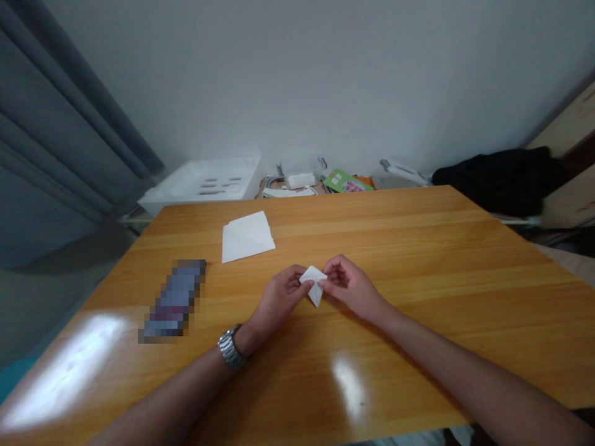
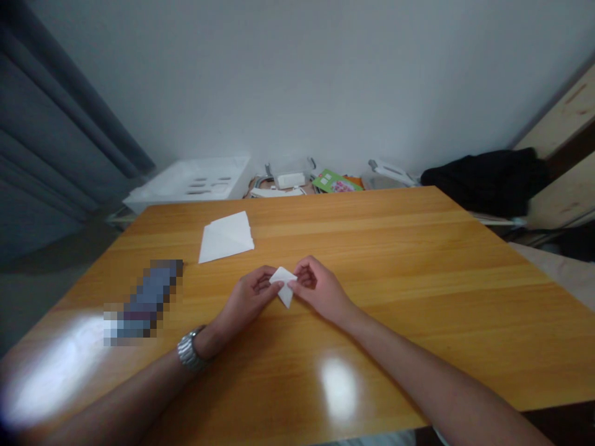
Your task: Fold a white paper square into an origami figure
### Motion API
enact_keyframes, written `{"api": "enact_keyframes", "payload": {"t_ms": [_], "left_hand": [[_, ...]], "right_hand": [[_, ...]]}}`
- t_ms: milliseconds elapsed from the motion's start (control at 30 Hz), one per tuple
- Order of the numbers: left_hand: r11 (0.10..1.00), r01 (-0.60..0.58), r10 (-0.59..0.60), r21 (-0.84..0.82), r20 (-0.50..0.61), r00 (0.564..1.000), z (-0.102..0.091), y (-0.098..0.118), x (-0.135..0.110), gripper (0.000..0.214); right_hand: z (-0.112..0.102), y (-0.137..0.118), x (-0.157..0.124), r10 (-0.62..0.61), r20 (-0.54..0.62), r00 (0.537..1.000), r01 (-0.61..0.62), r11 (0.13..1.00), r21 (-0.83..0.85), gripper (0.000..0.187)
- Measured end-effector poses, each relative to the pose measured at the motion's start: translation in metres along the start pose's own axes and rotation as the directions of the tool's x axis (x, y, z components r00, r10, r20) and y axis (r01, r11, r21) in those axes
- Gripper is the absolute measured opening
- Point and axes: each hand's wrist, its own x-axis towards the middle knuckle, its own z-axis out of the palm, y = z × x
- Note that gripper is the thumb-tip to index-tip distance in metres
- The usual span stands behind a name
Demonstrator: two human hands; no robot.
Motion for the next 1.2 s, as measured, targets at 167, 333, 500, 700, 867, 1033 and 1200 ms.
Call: {"api": "enact_keyframes", "payload": {"t_ms": [167, 333, 500, 700, 867, 1033, 1200], "left_hand": [[1.000, 0.007, -0.007, 0.029, -0.021, 1.000, 0.001, 0.004, -0.001, 0.024], [1.000, 0.025, -0.025, -0.013, -0.004, 1.000, 0.004, 0.008, -0.002, 0.025], [1.000, 0.016, -0.016, -0.003, -0.016, 1.000, 0.005, 0.012, -0.003, 0.026], [1.000, 0.023, -0.023, -0.007, -0.038, 0.999, 0.005, 0.015, -0.004, 0.024], [0.998, -0.029, 0.027, -0.062, -0.026, 0.999, 0.005, 0.011, -0.004, 0.029], [0.997, -0.023, 0.021, -0.080, -0.016, 1.000, 0.004, 0.006, -0.005, 0.034], [0.996, -0.006, 0.004, -0.086, -0.020, 1.000, 0.003, 0.003, -0.004, 0.031]], "right_hand": [[0.004, -0.008, -0.003, 0.053, 0.018, 0.998, -0.054, 0.998, 0.044, 0.024], [0.005, -0.010, -0.004, 0.074, 0.005, 0.997, -0.074, 0.997, 0.032, 0.023], [0.006, -0.013, -0.005, 0.067, -0.003, 0.998, -0.067, 0.998, 0.015, 0.023], [0.005, -0.013, -0.005, 0.070, 0.059, 0.996, -0.072, 0.997, 0.035, 0.021], [0.003, -0.009, -0.004, 0.082, 0.015, 0.997, -0.082, 0.996, 0.041, 0.023], [0.001, -0.007, -0.002, 0.117, 0.000, 0.993, -0.117, 0.990, 0.079, 0.028], [0.002, -0.004, -0.002, 0.103, 0.000, 0.995, -0.102, 0.988, 0.115, 0.025]]}}
